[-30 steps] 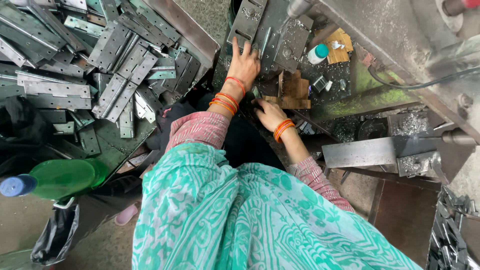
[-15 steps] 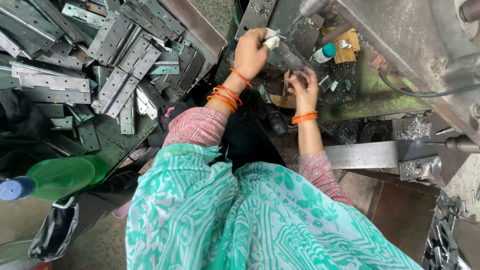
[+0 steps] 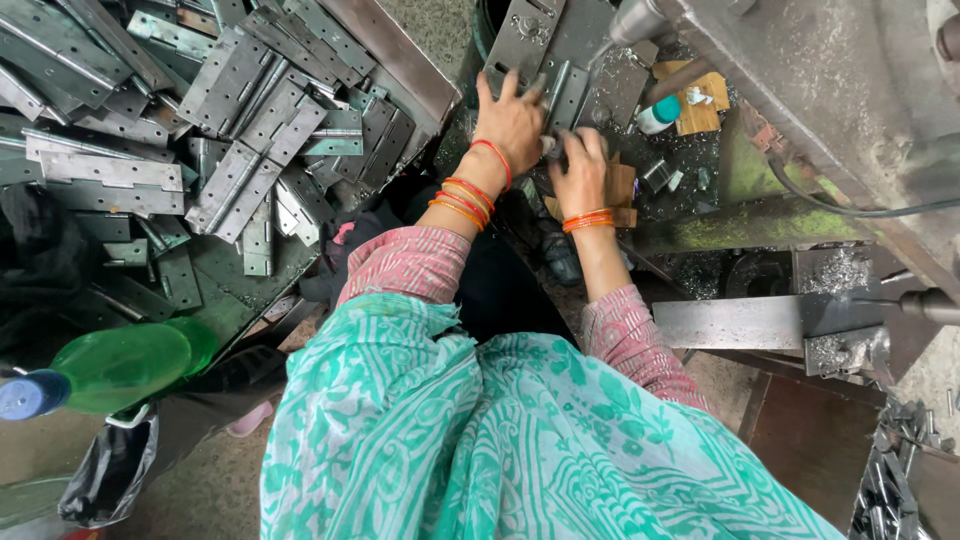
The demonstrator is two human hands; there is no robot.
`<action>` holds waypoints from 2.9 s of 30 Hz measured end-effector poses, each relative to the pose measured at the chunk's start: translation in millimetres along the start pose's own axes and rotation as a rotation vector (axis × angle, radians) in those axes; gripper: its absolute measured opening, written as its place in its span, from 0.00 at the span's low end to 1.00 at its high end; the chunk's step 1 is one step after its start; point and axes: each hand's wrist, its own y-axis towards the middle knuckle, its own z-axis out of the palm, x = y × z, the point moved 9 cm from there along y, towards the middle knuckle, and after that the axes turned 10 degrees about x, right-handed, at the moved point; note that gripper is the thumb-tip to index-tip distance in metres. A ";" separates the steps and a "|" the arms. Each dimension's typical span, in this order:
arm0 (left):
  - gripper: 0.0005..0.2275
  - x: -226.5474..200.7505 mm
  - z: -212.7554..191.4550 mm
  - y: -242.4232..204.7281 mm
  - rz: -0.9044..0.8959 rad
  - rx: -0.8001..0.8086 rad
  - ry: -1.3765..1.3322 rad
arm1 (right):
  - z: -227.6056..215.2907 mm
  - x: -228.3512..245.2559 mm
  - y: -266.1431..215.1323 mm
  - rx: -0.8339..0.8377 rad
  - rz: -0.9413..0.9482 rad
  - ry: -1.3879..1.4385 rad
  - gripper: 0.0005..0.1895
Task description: The person repeatedly picks up metal plates from a pile, places them into a press machine, and operates the lever to process them. The person then removes the processed plates and returns them to the pile.
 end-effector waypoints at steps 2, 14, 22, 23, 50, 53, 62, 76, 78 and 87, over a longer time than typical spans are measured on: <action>0.28 -5.4 9.6 -2.8 0.011 0.026 0.036 | 4.4 7.7 1.9 0.133 0.034 -0.031 0.28; 0.22 -4.5 26.6 36.5 0.046 0.027 0.096 | 62.5 6.1 -134.4 0.582 0.375 0.011 0.28; 0.17 -18.8 25.0 18.8 0.044 -0.047 0.193 | 82.7 -1.9 -159.5 0.539 0.380 0.117 0.21; 0.17 -15.3 26.3 21.1 0.033 -0.020 0.192 | 77.9 -2.6 -146.6 0.546 0.345 0.145 0.22; 0.19 -11.4 27.9 89.2 -0.040 -0.228 0.095 | 60.1 -15.3 -112.2 0.563 0.264 0.067 0.19; 0.20 -8.3 30.6 93.3 -0.028 -0.269 0.064 | 72.7 -4.3 -127.7 0.517 0.276 0.066 0.19; 0.24 -7.5 32.4 66.6 0.003 -0.204 0.080 | 65.2 -7.4 -115.3 0.590 0.245 0.149 0.17; 0.22 -4.7 25.5 68.6 0.047 -0.154 0.125 | 112.4 -9.4 -158.5 0.538 0.415 0.133 0.13; 0.20 -11.7 38.6 60.5 0.036 -0.077 0.203 | 117.6 -3.3 -161.9 0.566 0.420 0.173 0.13; 0.21 -10.7 42.1 79.2 -0.073 -0.068 0.164 | 48.3 -9.4 -100.6 0.645 0.233 0.206 0.19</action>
